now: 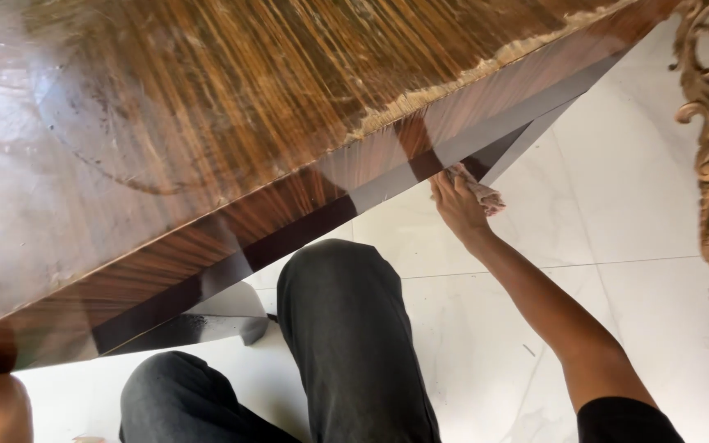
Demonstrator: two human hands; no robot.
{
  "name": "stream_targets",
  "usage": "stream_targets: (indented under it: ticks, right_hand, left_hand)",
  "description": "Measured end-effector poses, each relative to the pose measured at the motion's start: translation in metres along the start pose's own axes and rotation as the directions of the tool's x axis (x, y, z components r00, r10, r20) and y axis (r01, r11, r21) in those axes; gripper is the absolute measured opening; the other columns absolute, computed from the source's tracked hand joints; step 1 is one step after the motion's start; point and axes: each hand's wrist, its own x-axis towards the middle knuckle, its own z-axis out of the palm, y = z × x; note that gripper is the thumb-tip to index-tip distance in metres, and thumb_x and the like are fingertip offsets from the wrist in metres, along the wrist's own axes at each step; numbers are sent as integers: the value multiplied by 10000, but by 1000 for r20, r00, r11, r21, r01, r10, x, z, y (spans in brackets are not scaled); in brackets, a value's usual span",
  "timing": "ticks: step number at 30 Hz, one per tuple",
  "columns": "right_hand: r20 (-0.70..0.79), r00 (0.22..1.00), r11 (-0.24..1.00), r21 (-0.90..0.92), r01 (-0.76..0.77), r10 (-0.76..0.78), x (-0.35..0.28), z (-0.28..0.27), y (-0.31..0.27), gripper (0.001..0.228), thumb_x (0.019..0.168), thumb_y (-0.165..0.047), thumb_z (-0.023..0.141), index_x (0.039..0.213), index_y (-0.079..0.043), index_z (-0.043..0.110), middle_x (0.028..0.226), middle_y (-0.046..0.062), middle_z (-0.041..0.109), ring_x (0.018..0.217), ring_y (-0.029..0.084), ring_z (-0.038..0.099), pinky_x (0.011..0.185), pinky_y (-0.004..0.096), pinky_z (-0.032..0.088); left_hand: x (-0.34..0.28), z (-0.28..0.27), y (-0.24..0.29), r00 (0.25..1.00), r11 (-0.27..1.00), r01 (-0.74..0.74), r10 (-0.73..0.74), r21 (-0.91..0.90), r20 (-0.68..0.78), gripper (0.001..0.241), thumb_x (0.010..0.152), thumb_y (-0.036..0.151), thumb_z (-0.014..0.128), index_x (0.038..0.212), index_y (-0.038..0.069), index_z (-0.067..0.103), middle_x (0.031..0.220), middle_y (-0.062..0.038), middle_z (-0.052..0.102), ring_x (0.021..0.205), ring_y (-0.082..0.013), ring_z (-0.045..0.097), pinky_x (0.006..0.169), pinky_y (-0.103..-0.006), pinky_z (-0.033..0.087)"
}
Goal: Cleaning a wooden table with a spray bottle and cloth.
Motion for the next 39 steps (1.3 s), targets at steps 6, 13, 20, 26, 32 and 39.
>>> stream_targets:
  ticks: [6,13,20,26,32,39]
  right_hand:
    - [243,963,982,-117,147,-115,4,52,-62,483,994,-343,540,1396,-86,613,1601,86,400,1468,273,335,1078,391,303]
    - [306,900,925,315,211,-310,-3,51,-84,338,1008,-234,562,1295,-121,702,1226,101,681,1266,312,511,1099,522,333]
    - [607,777,-426,755,-499,168,-45,-4,-72,366,1010,-149,532,1346,-35,622,1123,143,720,984,266,669,889,433,527]
    - [735,669,-991,131,19,110,-67,-211,7,456,1037,-279,566,1302,93,574,1111,172,683,957,269,683,869,389,561]
    - [775,628,-992,3,-124,-76,-36,-349,-109,515,927,-313,650,1319,21,664,1258,101,705,1162,189,648,990,308,486]
    - [575,797,-982,77,173,185,74,-414,-145,278,1090,-210,609,1135,64,626,978,86,556,888,187,509,807,346,453]
  left_hand:
    - [13,0,-20,993,993,-112,110,49,36,335,1130,114,317,1291,-159,425,1327,-210,533,1318,-334,572,1211,-422,401]
    - [28,-11,13,984,986,-161,163,30,-68,255,1014,13,339,1187,-151,429,1168,-166,559,1250,-311,584,1302,-433,325]
    - [22,-8,21,950,911,141,-235,-388,-206,335,1083,123,334,1068,-48,621,1270,-158,660,1190,-206,615,1251,-421,378]
    - [19,-15,6,965,927,21,-116,-376,-234,238,1097,85,457,1060,-81,624,1192,-192,698,1129,-207,650,1339,-415,301]
    - [21,-21,5,970,927,5,-95,-375,-222,260,1139,130,536,1055,-85,654,1178,-171,750,1096,-184,660,1324,-436,278]
    - [25,-20,4,964,929,-89,-10,-358,-266,293,1111,194,540,1070,-61,677,1150,-154,749,1084,-199,681,1269,-433,302]
